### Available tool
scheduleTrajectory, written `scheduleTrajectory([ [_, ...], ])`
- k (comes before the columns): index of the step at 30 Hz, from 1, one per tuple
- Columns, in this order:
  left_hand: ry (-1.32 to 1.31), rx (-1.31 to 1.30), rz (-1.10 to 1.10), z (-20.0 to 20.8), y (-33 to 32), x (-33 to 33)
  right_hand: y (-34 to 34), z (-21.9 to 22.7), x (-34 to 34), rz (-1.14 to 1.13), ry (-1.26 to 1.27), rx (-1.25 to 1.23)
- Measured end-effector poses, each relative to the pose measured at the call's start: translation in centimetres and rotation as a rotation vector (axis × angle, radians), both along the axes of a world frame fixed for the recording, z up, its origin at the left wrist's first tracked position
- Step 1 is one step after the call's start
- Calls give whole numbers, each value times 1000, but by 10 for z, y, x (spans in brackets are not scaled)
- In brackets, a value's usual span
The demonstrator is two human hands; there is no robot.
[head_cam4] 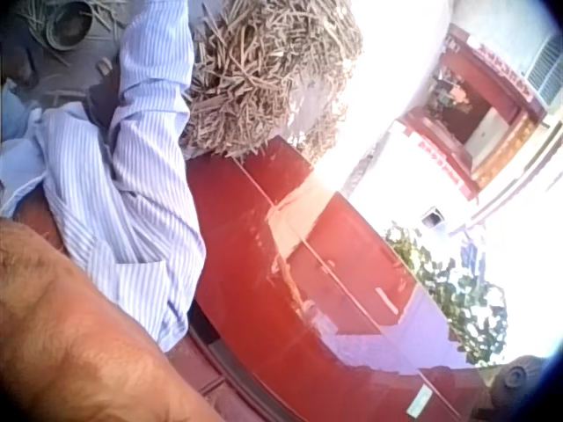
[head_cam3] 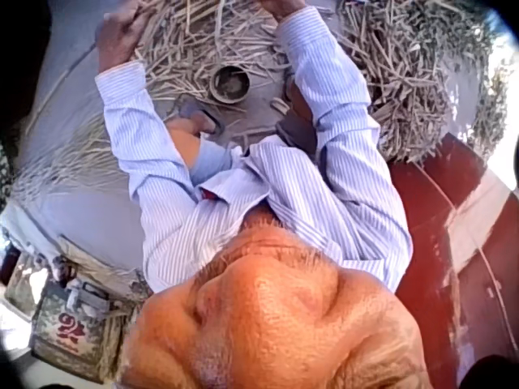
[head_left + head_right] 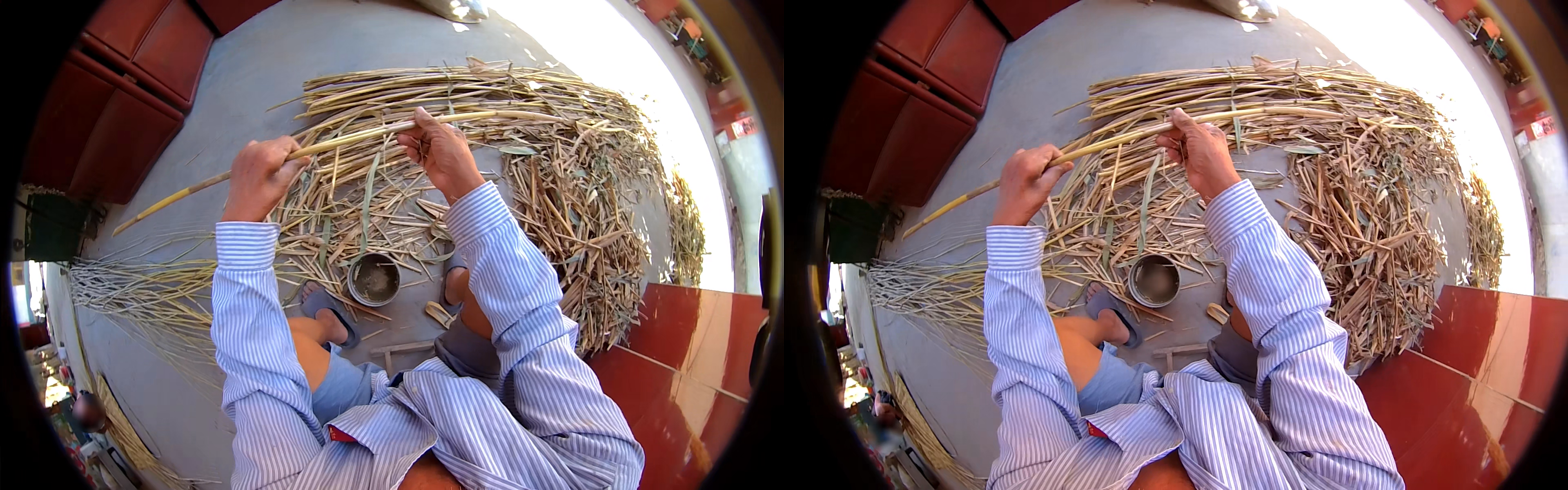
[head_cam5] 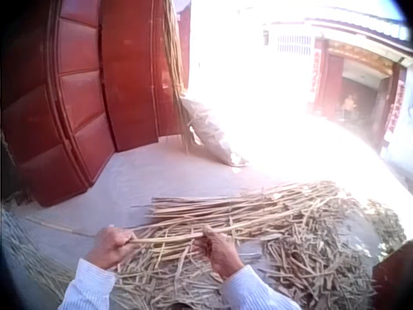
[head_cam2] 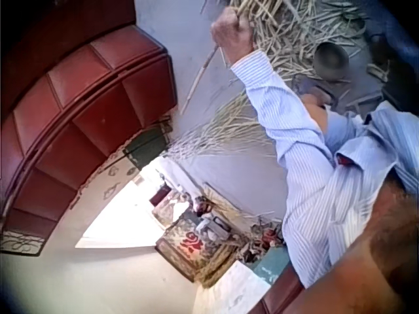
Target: The person sits on the floor and repeatedly strips dried plant stalks by hand, separating the fibrous strands from the woody core. The separated fibers are placed in a pile to the left, while the discarded cores are placed to the right.
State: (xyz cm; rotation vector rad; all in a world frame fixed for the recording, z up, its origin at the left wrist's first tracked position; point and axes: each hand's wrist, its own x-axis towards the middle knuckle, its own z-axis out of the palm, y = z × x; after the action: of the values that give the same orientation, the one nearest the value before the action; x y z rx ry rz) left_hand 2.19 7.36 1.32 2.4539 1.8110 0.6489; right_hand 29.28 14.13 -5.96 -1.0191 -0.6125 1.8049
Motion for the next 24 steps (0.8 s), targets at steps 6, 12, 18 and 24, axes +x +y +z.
scheduleTrajectory([
  [6,209,77,130,1,-3,-17,20,-11,37,-142,73,78],
  [12,220,174,5,-15,3,47,-21,4,-24,189,106,45],
  [18,-89,152,32,-2,-1,41,2,-1,6,3,210,72],
  [24,-111,194,59,-4,-5,33,6,-2,24,-68,199,114],
])
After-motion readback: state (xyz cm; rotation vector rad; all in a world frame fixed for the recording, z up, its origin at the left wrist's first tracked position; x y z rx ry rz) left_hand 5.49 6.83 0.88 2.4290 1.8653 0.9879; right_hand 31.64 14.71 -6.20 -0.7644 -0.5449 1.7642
